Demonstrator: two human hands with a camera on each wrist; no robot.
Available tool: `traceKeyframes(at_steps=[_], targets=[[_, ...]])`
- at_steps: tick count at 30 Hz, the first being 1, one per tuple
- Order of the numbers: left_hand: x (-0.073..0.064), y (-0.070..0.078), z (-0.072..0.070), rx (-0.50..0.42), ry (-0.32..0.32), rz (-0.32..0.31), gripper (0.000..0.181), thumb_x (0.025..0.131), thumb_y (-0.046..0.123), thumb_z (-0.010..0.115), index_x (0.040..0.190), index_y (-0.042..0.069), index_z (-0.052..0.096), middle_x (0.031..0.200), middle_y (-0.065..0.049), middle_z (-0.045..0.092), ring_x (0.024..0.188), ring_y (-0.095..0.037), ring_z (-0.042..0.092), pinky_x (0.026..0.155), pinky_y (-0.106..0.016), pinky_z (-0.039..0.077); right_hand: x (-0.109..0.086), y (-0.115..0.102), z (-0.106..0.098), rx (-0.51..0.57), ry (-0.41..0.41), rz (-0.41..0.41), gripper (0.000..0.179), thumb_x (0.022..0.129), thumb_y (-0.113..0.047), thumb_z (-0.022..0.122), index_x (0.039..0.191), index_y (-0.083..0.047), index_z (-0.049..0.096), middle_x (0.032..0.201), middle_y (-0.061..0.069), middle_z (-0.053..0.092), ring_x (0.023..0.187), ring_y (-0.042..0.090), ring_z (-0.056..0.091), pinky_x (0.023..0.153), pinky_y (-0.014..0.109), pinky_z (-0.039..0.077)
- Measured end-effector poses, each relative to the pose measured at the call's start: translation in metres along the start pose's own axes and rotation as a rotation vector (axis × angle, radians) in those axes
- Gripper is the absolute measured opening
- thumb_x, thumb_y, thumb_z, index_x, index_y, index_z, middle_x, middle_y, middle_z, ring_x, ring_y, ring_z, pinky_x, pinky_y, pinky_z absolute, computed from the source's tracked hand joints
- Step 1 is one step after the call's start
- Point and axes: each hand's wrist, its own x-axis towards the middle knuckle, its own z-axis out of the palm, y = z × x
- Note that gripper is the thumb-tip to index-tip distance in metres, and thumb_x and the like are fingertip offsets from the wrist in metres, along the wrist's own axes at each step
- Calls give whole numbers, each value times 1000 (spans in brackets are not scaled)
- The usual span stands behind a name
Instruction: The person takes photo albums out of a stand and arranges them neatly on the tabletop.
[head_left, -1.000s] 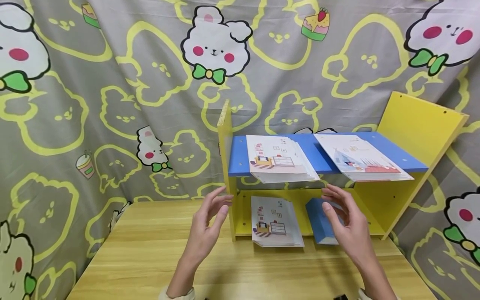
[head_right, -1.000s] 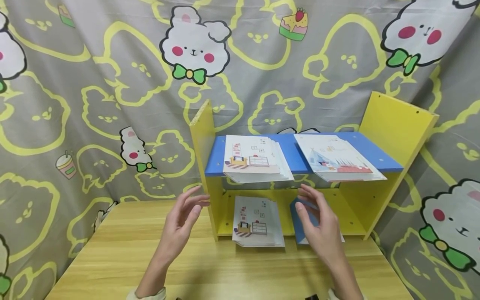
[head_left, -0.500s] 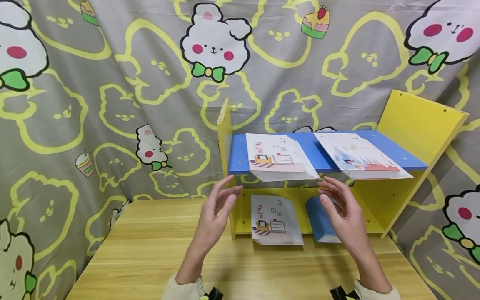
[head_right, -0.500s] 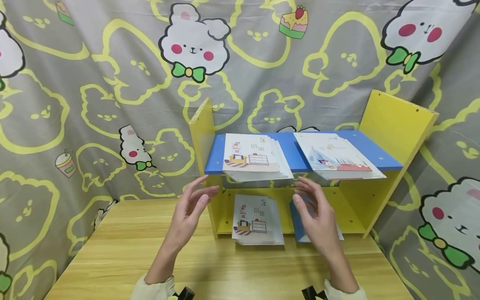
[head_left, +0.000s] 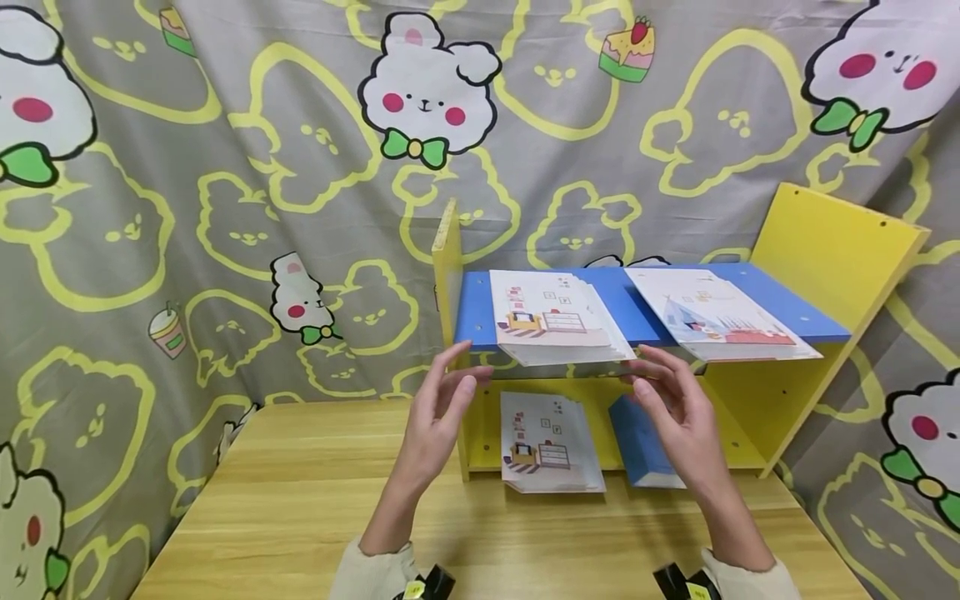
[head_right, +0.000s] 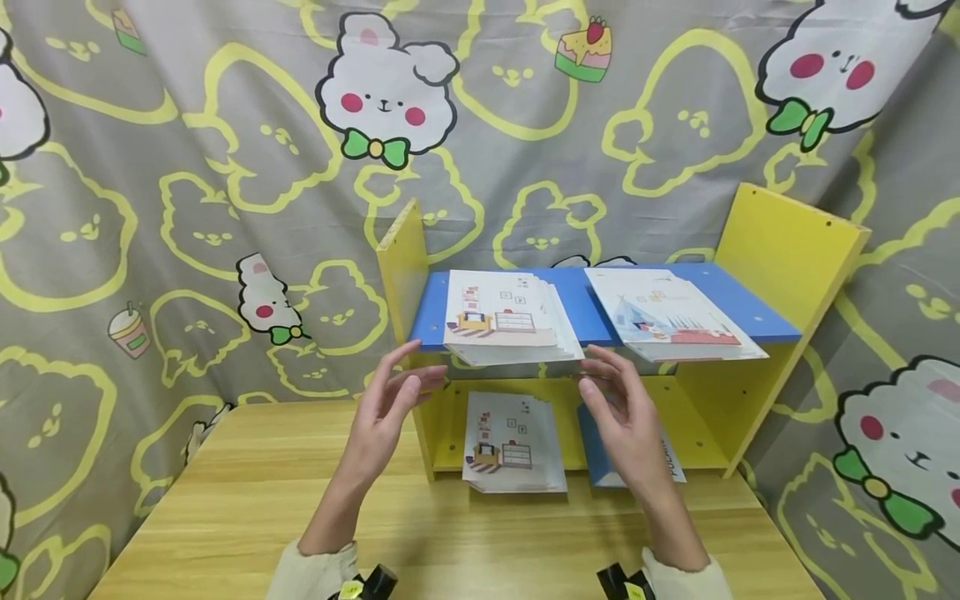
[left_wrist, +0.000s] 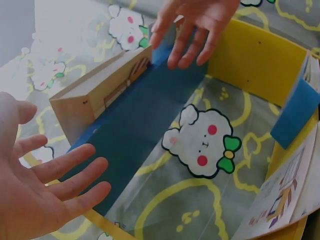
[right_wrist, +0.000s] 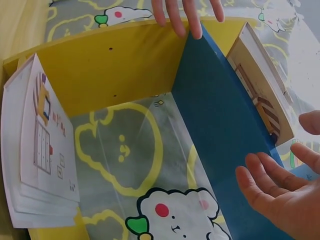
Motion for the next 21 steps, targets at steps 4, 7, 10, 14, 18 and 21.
traceKeyframes(at_steps=[4, 7, 10, 14, 18, 21], targets=[[5, 0, 2, -36, -7, -4, 46, 111, 19, 48, 156, 16, 39, 129, -18, 68, 117, -25, 67, 104, -45, 52, 2, -1, 1, 12, -12, 22, 45, 106, -1, 51, 151, -4, 45, 131, 27, 58, 114, 15, 65, 92, 19, 55], [8, 1, 3, -67, -15, -9, 47, 111, 19, 47, 157, 16, 37, 129, -20, 68, 115, -26, 69, 103, -49, 52, 4, -2, 1, 21, -26, 29, 45, 107, -3, 50, 152, -4, 44, 130, 26, 59, 113, 15, 66, 91, 19, 55], [11, 1, 4, -100, -23, -10, 47, 111, 19, 46, 157, 16, 36, 129, -21, 67, 114, -32, 69, 102, -47, 53, 7, -3, 2, 77, -34, 50, 45, 108, -5, 49, 152, -3, 43, 129, 20, 61, 113, 17, 67, 90, 23, 57], [15, 3, 6, -129, -30, -24, 48, 112, 22, 44, 158, 16, 35, 129, -22, 67, 113, -37, 68, 100, -42, 55, 10, -3, 3, 188, -53, 79, 45, 109, -8, 48, 152, 0, 40, 130, 12, 63, 115, 24, 67, 90, 29, 59], [19, 5, 9, -138, -44, -52, 49, 112, 25, 43, 159, 16, 32, 129, -20, 68, 114, -37, 68, 99, -51, 54, 14, -4, 4, 249, -78, 109, 46, 110, -11, 46, 154, 0, 36, 132, 11, 62, 116, 29, 67, 91, 32, 59], [22, 6, 11, -161, -59, -80, 50, 112, 27, 42, 161, 20, 31, 128, -22, 68, 114, -40, 67, 99, -57, 53, 17, -5, 6, 269, -79, 146, 47, 111, -16, 45, 155, -2, 35, 132, 10, 63, 115, 32, 67, 92, 33, 59]])
